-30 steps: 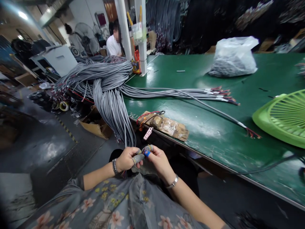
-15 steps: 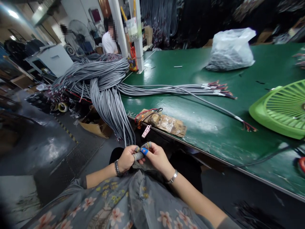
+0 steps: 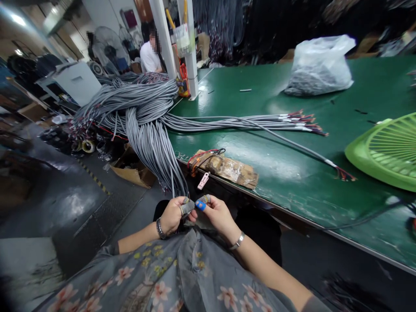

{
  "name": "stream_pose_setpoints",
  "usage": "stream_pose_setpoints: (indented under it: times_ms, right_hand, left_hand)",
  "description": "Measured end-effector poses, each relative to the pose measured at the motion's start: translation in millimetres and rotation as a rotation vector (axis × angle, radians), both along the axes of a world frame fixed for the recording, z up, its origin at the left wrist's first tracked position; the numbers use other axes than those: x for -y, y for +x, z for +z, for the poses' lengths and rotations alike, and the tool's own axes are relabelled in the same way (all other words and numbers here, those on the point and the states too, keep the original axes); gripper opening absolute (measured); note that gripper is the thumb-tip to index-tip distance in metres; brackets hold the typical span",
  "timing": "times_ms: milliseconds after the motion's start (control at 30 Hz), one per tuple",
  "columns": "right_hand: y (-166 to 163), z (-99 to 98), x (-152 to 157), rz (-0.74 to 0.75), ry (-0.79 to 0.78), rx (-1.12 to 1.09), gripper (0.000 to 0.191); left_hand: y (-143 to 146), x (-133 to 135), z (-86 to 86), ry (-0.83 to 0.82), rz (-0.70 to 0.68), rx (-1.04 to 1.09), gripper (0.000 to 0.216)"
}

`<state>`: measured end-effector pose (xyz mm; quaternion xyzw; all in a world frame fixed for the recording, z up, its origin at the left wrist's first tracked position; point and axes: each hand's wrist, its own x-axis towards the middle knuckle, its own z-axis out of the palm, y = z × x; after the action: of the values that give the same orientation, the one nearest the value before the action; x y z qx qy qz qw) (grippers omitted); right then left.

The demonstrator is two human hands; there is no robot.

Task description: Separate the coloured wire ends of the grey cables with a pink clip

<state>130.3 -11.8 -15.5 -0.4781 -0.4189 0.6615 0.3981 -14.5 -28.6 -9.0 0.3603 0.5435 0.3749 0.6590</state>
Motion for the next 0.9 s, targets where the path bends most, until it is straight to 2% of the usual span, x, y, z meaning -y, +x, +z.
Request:
stream_pose_setpoints:
  times_ms: [133,233,367,533,900]
  right_hand:
    - [-2,-0.6,-1,-0.017,-0.013,-0.036,0.049]
    - [-1,0.4,-6,0.000,-0.030,-0.039,0.048]
    - [-1,0.6,-12,0.060,0.034,-0.062,0.044]
    - [-3,-0.5,-14,0.080,0.075,-0.027,0.037]
    - [-5,-5.9,-13,-0.008,-0.026,-0.023,0.040]
  left_hand:
    - [-2,-3,3.5,-0.001,0.022,-0.027,0.045]
    - [-3,-8,4.5,0.008,-0.029,-0.049,0.042]
    - [-3,-12,1.3,-0.012,-0.113,-0.050,0.038]
    - [-2,-14,-2.7,-0.031,-0.155,-0.066,0.037]
    - [-3,-12,-1.3,-0.025,-0.065,-0.024,0.045]
